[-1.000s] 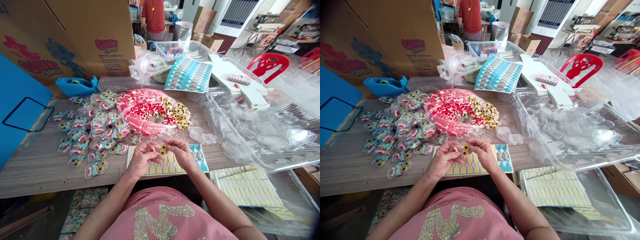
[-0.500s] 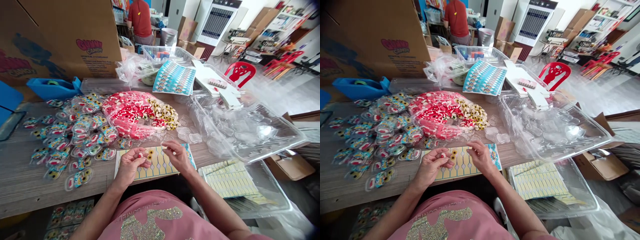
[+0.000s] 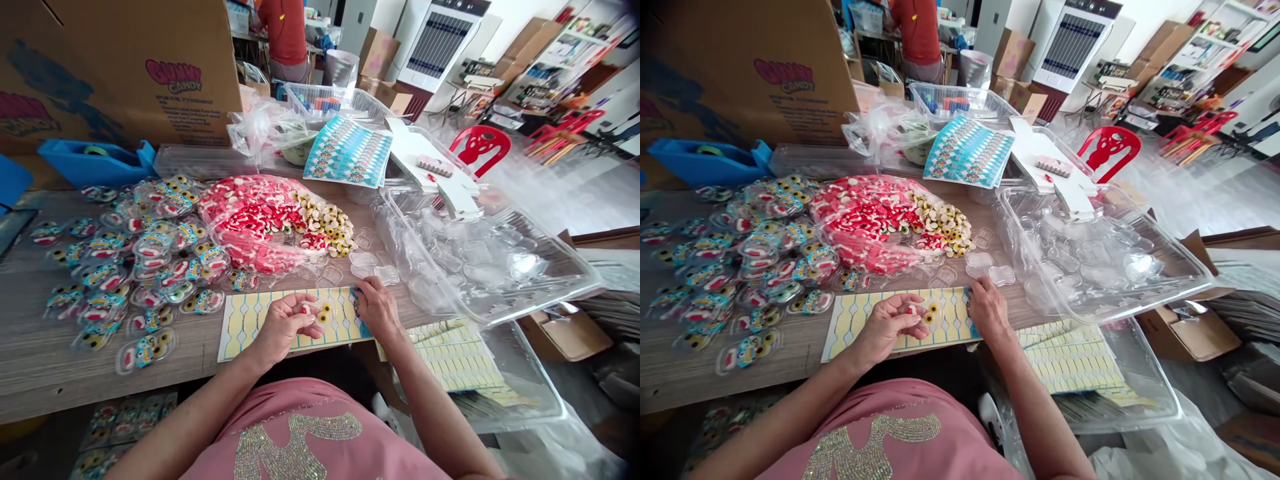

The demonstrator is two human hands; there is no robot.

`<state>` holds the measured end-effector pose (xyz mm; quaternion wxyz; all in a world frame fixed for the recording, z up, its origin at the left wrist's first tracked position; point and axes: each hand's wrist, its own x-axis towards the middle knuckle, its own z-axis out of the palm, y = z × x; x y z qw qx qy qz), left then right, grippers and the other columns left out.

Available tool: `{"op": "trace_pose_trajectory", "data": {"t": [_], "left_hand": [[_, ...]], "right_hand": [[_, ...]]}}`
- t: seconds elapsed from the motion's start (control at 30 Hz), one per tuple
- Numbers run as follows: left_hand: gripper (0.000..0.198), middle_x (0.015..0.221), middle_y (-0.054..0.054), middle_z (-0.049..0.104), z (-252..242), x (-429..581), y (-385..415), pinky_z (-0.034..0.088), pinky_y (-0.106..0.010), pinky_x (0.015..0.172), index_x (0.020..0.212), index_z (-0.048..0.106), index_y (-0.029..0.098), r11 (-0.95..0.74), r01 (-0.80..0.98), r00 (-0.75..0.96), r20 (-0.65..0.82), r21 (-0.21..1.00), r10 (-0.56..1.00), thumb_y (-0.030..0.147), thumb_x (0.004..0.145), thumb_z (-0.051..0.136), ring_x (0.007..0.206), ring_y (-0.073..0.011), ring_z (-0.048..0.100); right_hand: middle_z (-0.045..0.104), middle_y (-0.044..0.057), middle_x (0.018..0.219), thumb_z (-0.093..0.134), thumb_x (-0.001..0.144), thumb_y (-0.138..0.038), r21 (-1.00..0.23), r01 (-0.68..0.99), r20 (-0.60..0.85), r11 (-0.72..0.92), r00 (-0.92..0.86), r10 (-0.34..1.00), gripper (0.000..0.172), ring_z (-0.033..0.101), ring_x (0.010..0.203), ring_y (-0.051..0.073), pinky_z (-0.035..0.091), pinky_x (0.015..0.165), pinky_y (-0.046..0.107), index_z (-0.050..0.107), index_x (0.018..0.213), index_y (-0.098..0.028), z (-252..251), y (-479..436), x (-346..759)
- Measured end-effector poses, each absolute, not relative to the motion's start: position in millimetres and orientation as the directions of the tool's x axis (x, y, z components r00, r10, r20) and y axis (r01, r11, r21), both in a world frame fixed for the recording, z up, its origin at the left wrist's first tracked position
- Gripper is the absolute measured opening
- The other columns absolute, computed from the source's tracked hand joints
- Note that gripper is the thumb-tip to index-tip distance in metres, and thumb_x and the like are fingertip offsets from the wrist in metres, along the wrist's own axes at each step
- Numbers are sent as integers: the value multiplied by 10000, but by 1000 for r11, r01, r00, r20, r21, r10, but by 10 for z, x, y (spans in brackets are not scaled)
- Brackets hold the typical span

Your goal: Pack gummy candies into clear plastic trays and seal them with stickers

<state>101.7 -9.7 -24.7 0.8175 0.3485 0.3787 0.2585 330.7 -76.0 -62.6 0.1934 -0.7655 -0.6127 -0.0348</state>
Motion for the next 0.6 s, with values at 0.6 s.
{"op": "trace_pose_trajectory", "data": {"t": [0.6], "left_hand": [[360, 767, -22, 712, -485, 1500, -163, 582, -267, 535, 973, 655, 125, 600, -89, 658, -406, 795, 635, 198, 628, 728, 526, -156, 697]], "right_hand": [[709, 73, 957, 512, 897, -143, -392, 910, 357, -137, 288, 889, 182, 668, 864, 200, 514, 734, 282, 673, 961, -202, -709, -821, 3363]]}}
